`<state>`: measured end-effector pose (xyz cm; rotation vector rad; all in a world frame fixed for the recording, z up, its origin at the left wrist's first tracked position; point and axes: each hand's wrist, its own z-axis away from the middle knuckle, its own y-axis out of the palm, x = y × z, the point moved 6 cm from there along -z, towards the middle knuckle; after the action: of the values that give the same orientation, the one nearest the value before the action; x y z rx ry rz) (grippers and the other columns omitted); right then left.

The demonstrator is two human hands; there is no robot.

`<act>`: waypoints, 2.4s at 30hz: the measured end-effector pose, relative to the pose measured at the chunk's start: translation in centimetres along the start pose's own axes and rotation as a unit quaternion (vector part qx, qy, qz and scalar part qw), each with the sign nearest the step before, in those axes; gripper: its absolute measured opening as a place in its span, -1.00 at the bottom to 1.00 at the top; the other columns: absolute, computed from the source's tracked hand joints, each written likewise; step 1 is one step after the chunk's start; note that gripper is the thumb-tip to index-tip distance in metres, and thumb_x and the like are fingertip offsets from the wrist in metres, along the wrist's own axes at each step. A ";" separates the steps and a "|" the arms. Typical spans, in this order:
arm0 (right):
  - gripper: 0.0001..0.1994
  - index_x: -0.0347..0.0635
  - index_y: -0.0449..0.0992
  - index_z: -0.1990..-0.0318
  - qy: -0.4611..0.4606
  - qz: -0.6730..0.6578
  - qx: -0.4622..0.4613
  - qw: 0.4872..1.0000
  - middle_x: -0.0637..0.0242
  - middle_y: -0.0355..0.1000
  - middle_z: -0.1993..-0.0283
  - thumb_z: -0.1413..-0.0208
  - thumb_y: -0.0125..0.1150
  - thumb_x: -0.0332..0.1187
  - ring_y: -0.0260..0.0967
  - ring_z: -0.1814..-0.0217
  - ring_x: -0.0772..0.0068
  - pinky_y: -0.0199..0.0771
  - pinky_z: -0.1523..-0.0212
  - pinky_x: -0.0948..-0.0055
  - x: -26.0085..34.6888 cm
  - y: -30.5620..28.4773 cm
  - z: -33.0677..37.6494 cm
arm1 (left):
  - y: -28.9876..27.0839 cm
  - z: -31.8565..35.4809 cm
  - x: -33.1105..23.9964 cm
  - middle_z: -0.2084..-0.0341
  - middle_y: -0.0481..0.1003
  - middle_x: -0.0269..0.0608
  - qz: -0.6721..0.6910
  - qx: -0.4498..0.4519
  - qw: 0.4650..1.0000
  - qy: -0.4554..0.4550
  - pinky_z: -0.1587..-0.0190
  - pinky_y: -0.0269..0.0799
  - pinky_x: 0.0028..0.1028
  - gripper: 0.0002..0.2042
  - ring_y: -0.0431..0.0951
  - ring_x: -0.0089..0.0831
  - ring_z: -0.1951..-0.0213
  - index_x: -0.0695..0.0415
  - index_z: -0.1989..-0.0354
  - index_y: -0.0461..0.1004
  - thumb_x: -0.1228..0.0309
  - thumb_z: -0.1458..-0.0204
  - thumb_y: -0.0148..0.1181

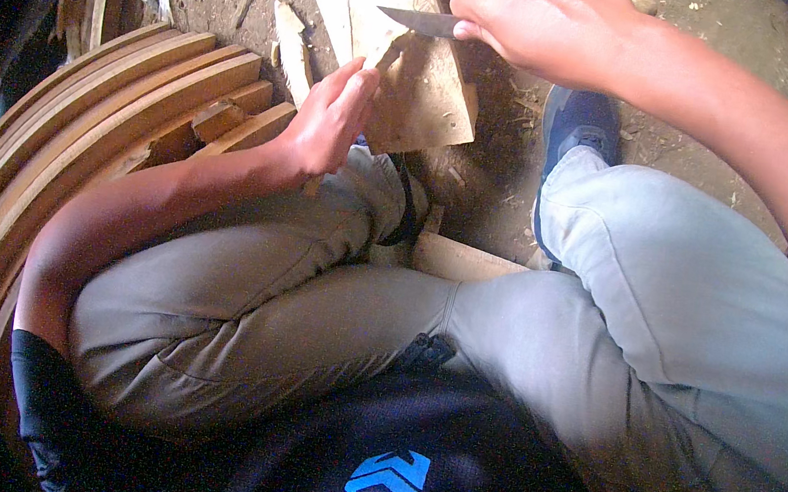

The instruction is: The person sits on the ground and uses a knife to carve a small piece of wood held against a larger block. They repeatedly shave and shape the wood, occasionally pausing to inspect the carved piece.

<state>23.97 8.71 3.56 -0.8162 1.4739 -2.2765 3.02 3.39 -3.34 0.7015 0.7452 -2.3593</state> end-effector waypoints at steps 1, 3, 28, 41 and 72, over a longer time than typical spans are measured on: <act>-0.73 -0.06 0.42 0.23 -0.001 0.001 0.012 1.000 0.09 0.46 0.53 -0.33 0.00 -0.07 0.48 0.40 -0.11 0.40 0.43 -0.03 0.1 0.0 -0.1 | 0.0 -0.1 0.0 0.36 0.42 0.30 0.005 0.001 1.000 0.004 0.06 0.30 -0.08 -0.54 0.45 0.17 0.20 0.34 0.18 0.28 0.08 -0.32 -0.26; -0.73 -0.05 0.43 0.22 0.006 0.013 0.016 1.000 0.09 0.47 0.52 -0.33 0.00 -0.07 0.49 0.39 -0.10 0.41 0.43 -0.02 0.3 0.1 -0.2 | -0.1 -0.1 0.0 0.32 0.42 0.33 0.006 0.001 1.000 0.010 0.03 0.30 -0.08 -0.53 0.44 0.19 0.16 0.35 0.17 0.29 0.07 -0.32 -0.27; -0.70 -0.22 0.57 0.18 0.017 -0.101 0.209 0.973 -0.04 0.56 0.25 -0.29 0.00 -0.18 0.53 0.15 -0.14 0.50 0.15 0.03 0.6 -1.6 -2.5 | -1.5 1.1 -2.2 0.50 0.42 0.24 -0.083 -0.030 0.994 0.067 0.19 0.35 -0.07 -0.58 0.47 0.06 0.36 0.34 0.20 0.23 0.13 -0.38 -0.29; -0.64 -0.36 0.54 0.30 -0.056 -0.261 0.245 0.932 -0.08 0.52 0.39 -0.29 0.06 -0.17 0.53 0.32 0.06 0.42 0.24 0.12 -2.5 2.7 -4.9 | -0.1 0.1 -2.1 0.50 0.45 0.26 -0.047 0.048 0.997 0.048 0.17 0.34 -0.06 -0.60 0.50 0.11 0.34 0.33 0.15 0.26 0.14 -0.38 -0.27; -0.84 -0.33 0.54 0.30 -0.070 0.013 -0.091 0.993 -0.03 0.52 0.41 -0.14 0.06 -0.43 0.59 0.27 0.00 0.61 0.26 0.14 1.7 1.0 3.7 | 1.6 2.1 -5.7 0.54 0.39 0.07 0.071 0.044 0.990 -0.110 0.55 0.45 -0.22 -0.59 0.47 -0.21 0.65 0.34 0.22 0.18 0.13 -0.38 -0.26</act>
<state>24.86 4.69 4.30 -0.9799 1.6341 -2.0425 7.37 2.95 1.15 0.5021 0.4823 -2.3019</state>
